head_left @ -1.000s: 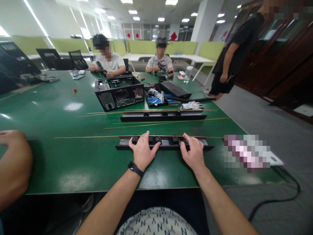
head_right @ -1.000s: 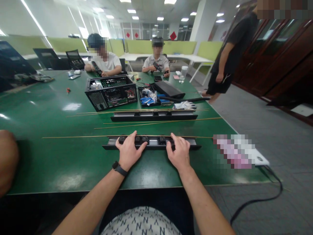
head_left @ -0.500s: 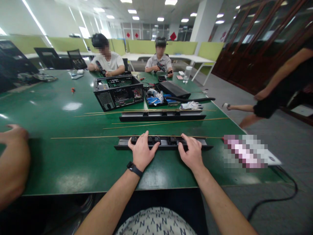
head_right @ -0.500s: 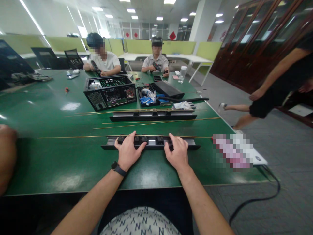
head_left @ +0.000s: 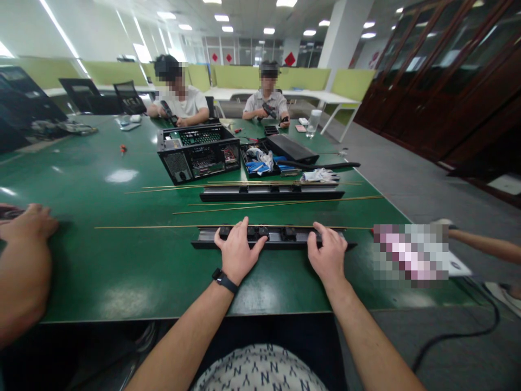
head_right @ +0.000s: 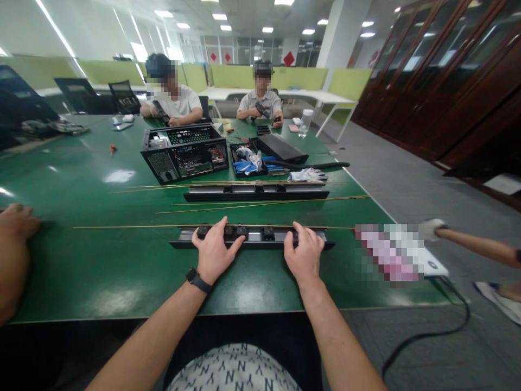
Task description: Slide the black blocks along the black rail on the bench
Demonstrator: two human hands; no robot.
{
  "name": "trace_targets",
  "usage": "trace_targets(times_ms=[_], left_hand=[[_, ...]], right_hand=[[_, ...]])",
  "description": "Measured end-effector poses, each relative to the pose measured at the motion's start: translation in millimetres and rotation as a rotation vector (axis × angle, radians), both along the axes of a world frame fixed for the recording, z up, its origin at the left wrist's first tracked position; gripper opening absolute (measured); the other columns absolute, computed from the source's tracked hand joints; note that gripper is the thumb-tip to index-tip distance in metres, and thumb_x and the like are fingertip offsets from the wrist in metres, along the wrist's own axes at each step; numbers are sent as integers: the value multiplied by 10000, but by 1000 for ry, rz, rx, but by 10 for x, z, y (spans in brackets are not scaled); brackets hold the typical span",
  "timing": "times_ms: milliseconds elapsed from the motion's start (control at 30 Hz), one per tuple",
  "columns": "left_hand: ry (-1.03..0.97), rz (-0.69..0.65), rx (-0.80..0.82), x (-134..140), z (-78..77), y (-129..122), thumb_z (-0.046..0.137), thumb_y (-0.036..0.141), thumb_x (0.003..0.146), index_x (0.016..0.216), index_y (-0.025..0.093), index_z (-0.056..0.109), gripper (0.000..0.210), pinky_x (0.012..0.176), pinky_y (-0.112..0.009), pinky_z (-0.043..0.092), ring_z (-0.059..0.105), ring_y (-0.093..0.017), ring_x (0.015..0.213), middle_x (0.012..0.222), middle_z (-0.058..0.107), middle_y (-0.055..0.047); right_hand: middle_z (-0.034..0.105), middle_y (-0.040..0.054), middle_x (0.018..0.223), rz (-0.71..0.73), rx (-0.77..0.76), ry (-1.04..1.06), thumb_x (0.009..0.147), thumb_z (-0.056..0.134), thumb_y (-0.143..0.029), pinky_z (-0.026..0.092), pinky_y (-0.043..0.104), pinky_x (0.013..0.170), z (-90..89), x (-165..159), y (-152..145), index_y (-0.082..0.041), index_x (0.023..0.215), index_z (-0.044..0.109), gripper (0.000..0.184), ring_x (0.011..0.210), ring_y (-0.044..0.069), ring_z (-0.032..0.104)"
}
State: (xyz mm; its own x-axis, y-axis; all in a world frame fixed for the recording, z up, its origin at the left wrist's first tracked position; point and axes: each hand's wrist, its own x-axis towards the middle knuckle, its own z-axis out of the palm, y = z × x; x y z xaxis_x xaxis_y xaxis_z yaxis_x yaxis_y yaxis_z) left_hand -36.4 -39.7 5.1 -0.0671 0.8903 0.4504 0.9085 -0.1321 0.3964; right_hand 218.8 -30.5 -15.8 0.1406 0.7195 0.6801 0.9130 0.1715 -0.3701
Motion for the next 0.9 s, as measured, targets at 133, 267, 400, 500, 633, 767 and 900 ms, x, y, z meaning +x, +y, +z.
trace_targets(times_ms=[133,267,400,500,633,767,900], left_hand=[[-2,-3,-7,1,16,-2,583,589,972,1522,202,499,678,1218,-664,170,615,-368,1317,1408,688,-198],[-4,-6,10,-1,9,-1,599,583,966,1519,195,502,682,1217,-670,173,622,-366,1312,1401,693,-194],[-1,-2,15,-4,-8,2,610,584,959,1519,194,507,690,1214,-668,188,621,-367,1313,1402,692,-194],[-1,1,2,-4,-12,5,601,585,964,1519,196,507,684,1214,-671,180,612,-369,1324,1412,684,-201],[-9,-2,12,-6,-8,5,606,582,961,1520,204,509,681,1213,-670,185,612,-370,1323,1403,691,-195],[-9,-5,27,-8,-9,3,609,574,959,1516,205,517,674,1211,-669,192,621,-370,1312,1395,696,-191],[-10,-1,23,-11,-22,7,608,587,956,1515,201,517,685,1218,-666,177,618,-369,1315,1403,691,-193]], right_hand=[[766,134,1125,-126,-2,60,1005,464,-384,386,455,1028,-5,83,24,-174,1183,725,379,1121,291,638],[761,148,1120,-171,10,63,994,471,-389,388,474,1032,-11,104,36,-163,1176,733,391,1138,306,628],[748,161,1134,-215,10,80,984,462,-393,384,488,1025,-21,129,47,-159,1201,720,410,1137,313,614],[736,171,1136,-254,13,106,971,467,-402,382,505,1018,-30,174,60,-159,1205,714,418,1127,323,602],[725,184,1119,-302,16,144,961,469,-409,374,538,1028,-41,238,77,-155,1202,713,428,1129,341,589],[712,207,1146,-336,5,174,949,475,-415,377,570,1033,-43,274,83,-139,1245,695,460,1149,364,582],[700,236,1186,-375,-15,185,939,482,-419,380,607,1032,-44,311,90,-118,1320,650,514,1181,394,571]])
